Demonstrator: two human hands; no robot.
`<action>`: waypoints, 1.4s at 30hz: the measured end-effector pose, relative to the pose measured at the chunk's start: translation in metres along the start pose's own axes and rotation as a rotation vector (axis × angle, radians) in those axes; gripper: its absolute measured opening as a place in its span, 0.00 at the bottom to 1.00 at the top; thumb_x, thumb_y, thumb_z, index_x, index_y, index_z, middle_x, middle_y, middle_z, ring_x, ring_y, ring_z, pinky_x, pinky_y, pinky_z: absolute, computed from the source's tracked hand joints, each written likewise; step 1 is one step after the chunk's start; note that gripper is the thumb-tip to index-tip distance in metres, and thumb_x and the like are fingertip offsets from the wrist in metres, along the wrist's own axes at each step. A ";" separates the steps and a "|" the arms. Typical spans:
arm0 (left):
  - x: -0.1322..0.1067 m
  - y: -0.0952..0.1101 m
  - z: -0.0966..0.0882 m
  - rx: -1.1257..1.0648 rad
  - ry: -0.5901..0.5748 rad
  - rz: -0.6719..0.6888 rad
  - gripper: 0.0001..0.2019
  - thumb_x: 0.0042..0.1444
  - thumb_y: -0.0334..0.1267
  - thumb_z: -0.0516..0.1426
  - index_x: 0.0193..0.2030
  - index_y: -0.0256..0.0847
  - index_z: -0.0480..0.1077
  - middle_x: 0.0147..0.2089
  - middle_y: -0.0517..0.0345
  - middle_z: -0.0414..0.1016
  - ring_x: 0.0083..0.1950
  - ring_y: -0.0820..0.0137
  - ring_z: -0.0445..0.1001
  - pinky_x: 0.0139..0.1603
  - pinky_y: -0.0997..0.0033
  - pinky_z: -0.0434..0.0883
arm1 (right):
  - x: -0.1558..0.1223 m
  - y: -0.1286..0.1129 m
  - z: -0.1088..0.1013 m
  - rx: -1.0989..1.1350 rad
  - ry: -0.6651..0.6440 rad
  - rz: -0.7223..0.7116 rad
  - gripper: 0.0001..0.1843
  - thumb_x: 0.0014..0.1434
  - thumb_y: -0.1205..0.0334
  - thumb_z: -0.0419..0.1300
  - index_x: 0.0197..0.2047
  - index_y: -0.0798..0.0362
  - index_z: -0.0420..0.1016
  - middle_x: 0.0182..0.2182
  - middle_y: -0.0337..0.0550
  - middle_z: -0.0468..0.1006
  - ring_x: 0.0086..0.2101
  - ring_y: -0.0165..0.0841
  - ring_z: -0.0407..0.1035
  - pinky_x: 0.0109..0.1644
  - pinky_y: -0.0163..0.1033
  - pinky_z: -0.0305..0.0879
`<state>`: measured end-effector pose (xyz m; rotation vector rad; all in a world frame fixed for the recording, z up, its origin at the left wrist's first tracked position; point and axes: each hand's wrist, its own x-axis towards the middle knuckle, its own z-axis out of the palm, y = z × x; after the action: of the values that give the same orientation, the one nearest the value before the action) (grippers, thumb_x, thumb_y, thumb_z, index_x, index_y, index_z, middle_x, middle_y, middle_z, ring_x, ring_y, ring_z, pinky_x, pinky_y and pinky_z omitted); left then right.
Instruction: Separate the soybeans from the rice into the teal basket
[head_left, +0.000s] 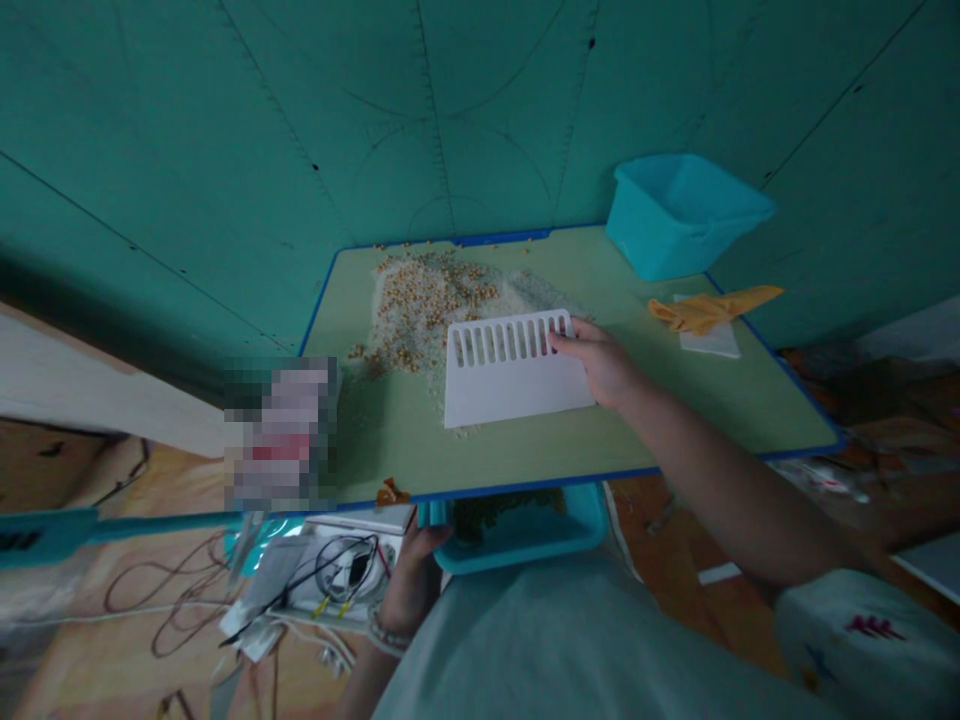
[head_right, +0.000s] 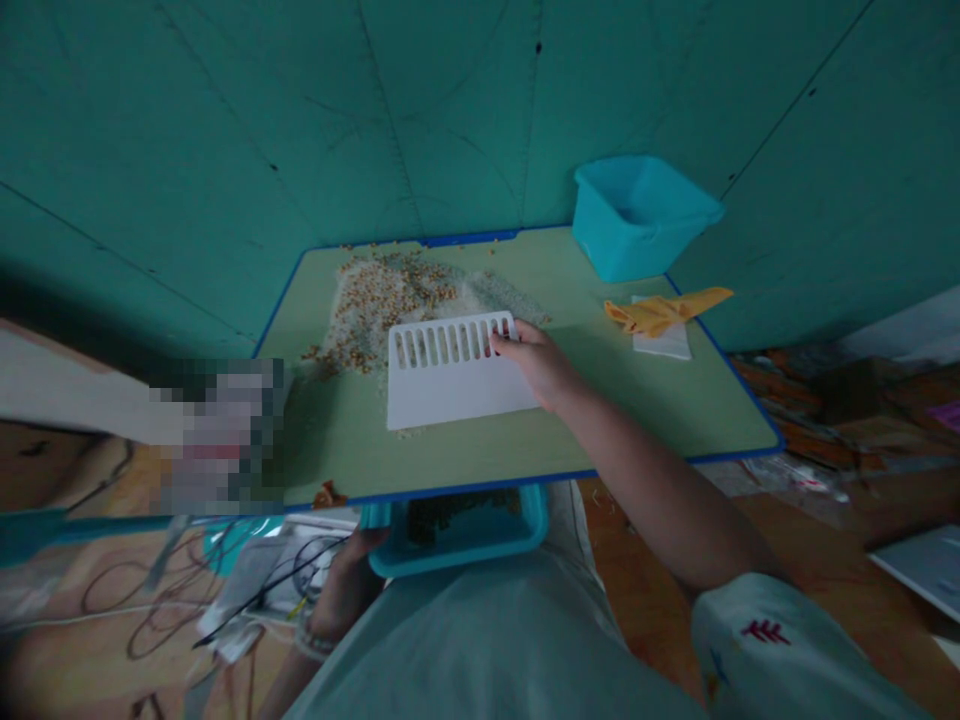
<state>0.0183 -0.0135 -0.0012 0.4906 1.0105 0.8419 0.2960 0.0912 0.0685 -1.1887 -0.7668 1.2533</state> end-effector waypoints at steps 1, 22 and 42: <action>0.000 0.000 0.000 -0.004 0.001 -0.003 0.20 0.44 0.35 0.60 0.46 0.52 0.76 0.45 0.61 0.83 0.55 0.48 0.74 0.51 0.54 0.70 | -0.001 0.000 0.000 -0.002 -0.008 0.004 0.11 0.42 0.56 0.67 0.26 0.50 0.71 0.23 0.35 0.73 0.26 0.31 0.65 0.34 0.38 0.58; 0.001 0.004 0.009 -0.052 0.047 0.020 0.19 0.39 0.33 0.63 0.43 0.45 0.78 0.45 0.58 0.82 0.57 0.49 0.72 0.53 0.58 0.68 | 0.000 0.001 0.003 -0.044 0.000 -0.003 0.12 0.44 0.56 0.64 0.28 0.51 0.66 0.25 0.34 0.70 0.27 0.30 0.64 0.33 0.37 0.57; 0.000 0.007 0.016 -0.069 0.122 -0.002 0.18 0.34 0.33 0.64 0.38 0.45 0.78 0.43 0.56 0.83 0.52 0.48 0.75 0.49 0.55 0.72 | -0.015 0.005 0.012 -0.042 -0.268 0.025 0.14 0.50 0.54 0.65 0.37 0.49 0.69 0.31 0.37 0.74 0.30 0.32 0.67 0.36 0.37 0.62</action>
<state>0.0299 -0.0086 0.0111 0.3833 1.0900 0.9102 0.2806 0.0786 0.0691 -1.0781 -0.9806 1.4421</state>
